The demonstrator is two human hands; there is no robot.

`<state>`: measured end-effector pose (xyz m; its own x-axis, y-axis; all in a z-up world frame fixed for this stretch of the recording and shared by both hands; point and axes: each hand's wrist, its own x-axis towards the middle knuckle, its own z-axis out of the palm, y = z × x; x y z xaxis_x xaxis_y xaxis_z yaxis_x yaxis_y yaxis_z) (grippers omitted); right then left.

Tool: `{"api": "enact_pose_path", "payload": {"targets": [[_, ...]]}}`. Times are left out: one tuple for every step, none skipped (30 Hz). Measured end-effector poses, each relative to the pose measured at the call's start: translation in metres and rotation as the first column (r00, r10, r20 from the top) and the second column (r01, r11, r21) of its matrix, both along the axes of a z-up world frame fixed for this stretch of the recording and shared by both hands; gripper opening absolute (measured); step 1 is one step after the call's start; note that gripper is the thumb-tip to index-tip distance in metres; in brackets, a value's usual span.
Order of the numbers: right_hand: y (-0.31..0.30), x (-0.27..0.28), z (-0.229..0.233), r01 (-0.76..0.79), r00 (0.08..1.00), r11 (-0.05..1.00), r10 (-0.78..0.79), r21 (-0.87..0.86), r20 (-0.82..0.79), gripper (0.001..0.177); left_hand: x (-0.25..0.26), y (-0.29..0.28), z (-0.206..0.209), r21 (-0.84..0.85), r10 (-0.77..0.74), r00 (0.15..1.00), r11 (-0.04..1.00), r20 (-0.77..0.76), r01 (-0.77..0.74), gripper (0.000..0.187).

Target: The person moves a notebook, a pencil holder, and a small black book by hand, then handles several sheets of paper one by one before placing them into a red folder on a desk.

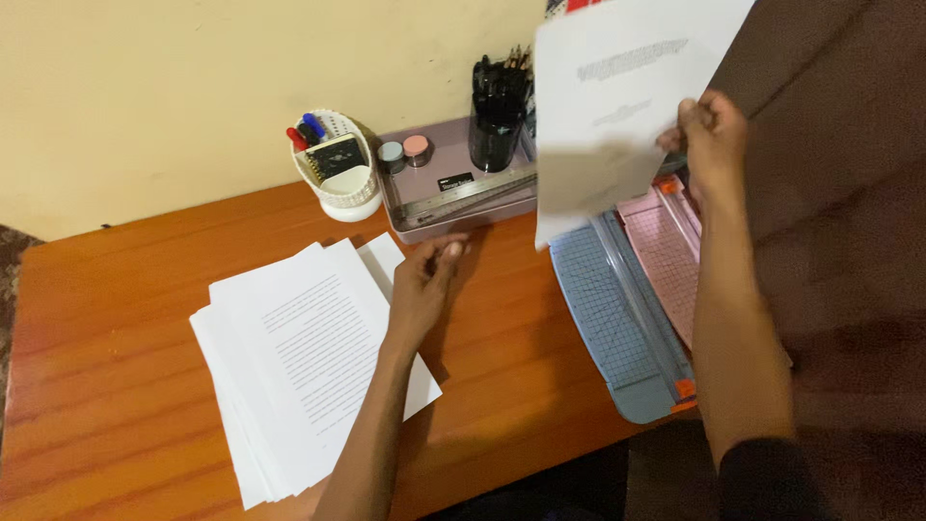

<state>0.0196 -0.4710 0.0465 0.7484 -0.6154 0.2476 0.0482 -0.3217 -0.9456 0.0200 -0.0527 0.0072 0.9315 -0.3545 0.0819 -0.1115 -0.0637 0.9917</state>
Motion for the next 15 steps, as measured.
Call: {"api": "enact_pose_path", "payload": {"targets": [[-0.014,0.007,-0.005,-0.019,0.998,0.999,0.017,0.034,0.059,0.010,-0.002,0.004,-0.004,0.019,0.001,1.000,1.000,-0.028,0.000,0.033],[-0.028,0.013,-0.011,-0.041,0.992,0.997,0.033,0.067,0.119,0.010,-0.004,0.008,-0.009,0.039,0.002,0.998,0.999,-0.055,0.000,0.033],[-0.039,0.020,-0.015,-0.070,0.982,0.993,0.052,0.097,0.180,0.010,-0.006,0.012,-0.013,0.050,-0.001,0.998,0.999,-0.069,0.004,0.033],[-0.049,0.024,-0.019,-0.045,0.984,0.996,0.030,0.082,0.178,0.010,-0.008,0.016,-0.017,0.061,-0.003,0.996,0.998,-0.084,0.009,0.033],[-0.058,0.029,-0.022,-0.021,0.984,0.997,0.009,0.068,0.176,0.010,-0.010,0.020,-0.019,0.074,-0.004,0.995,0.997,-0.097,0.012,0.033],[-0.066,0.034,-0.024,0.003,0.985,0.999,-0.012,0.054,0.174,0.011,-0.012,0.024,-0.021,0.134,0.000,0.992,0.991,-0.124,0.016,0.033],[-0.072,0.039,-0.028,-0.026,0.980,0.998,0.015,0.057,0.200,0.011,-0.015,0.029,-0.023,0.195,0.007,0.989,0.981,-0.150,0.023,0.034],[-0.078,0.043,-0.031,-0.056,0.974,0.997,0.041,0.059,0.225,0.012,-0.018,0.032,-0.024,0.255,0.016,0.984,0.966,-0.176,0.030,0.034],[-0.084,0.047,-0.034,-0.082,0.965,0.995,0.065,0.060,0.253,0.013,-0.019,0.035,-0.024,0.236,0.022,0.981,0.971,-0.192,0.025,0.034],[-0.089,0.052,-0.036,-0.062,0.971,0.996,0.045,0.067,0.237,0.012,-0.021,0.037,-0.024,0.217,0.028,0.978,0.976,-0.207,0.018,0.034],[-0.094,0.057,-0.040,-0.045,0.975,0.996,0.027,0.073,0.220,0.011,-0.023,0.039,-0.025,0.198,0.036,0.974,0.980,-0.223,0.009,0.034],[-0.098,0.062,-0.044,-0.027,0.979,0.996,0.010,0.080,0.204,0.011,-0.023,0.042,-0.026,0.199,0.034,0.978,0.980,-0.207,0.008,0.034],[-0.103,0.065,-0.049,-0.012,0.985,0.998,0.000,0.066,0.173,0.011,-0.024,0.044,-0.028,0.200,0.029,0.981,0.980,-0.191,0.010,0.034],[-0.108,0.068,-0.053,0.002,0.990,0.999,-0.010,0.053,0.142,0.011,-0.023,0.045,-0.029,0.201,0.025,0.984,0.979,-0.176,0.011,0.034],[-0.113,0.069,-0.059,0.017,0.994,0.999,-0.021,0.039,0.106,0.012,-0.023,0.046,-0.030,0.200,0.024,0.982,0.980,-0.190,0.015,0.034]]}}
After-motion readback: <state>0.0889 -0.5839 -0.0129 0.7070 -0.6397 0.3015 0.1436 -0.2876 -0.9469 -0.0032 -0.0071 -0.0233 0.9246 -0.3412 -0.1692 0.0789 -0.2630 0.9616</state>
